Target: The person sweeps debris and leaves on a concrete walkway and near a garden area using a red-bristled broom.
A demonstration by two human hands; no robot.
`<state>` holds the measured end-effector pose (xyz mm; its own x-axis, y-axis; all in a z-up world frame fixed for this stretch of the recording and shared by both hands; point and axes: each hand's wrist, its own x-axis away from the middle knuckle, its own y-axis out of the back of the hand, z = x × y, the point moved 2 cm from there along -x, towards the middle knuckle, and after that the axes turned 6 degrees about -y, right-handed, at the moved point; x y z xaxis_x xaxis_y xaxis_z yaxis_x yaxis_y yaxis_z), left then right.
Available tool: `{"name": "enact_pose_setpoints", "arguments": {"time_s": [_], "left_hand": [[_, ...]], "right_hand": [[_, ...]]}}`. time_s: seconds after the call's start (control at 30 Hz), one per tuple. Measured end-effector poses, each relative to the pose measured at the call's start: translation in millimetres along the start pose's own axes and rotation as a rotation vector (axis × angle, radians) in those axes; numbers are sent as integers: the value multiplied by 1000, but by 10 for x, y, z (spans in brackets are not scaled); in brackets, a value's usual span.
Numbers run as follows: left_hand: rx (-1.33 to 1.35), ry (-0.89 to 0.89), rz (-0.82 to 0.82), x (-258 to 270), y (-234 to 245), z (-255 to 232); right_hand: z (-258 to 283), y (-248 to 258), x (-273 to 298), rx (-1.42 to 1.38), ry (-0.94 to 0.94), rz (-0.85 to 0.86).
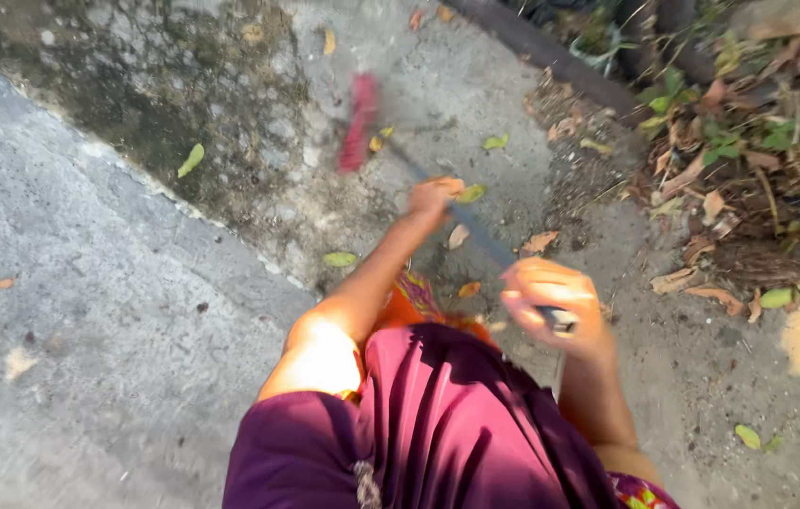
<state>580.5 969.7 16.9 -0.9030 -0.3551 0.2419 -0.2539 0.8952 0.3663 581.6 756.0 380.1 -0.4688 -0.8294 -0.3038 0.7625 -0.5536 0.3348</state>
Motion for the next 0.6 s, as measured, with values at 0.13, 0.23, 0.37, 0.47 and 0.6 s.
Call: {"name": "enact_pose_setpoints", "arguments": {"time_s": [0.13,0.23,0.37,0.47,0.6], "left_hand": [[-351,-630,-34,-221,-132,-902],[-267,-711,54,-232,27,-1654],[-274,-751,7,-518,377,-2052],[-455,-702,-35,-1175,740,-1541],[-444,-454,-92,-2429,1543,-259]], "right_hand": [[404,356,-421,193,51,-265],[551,745,-745,226,338,-204],[571,1373,-1115,260,190,174],[-88,1317,-1541,22,201,93],[-1067,726,-1905,-149,-547,-513]]}}
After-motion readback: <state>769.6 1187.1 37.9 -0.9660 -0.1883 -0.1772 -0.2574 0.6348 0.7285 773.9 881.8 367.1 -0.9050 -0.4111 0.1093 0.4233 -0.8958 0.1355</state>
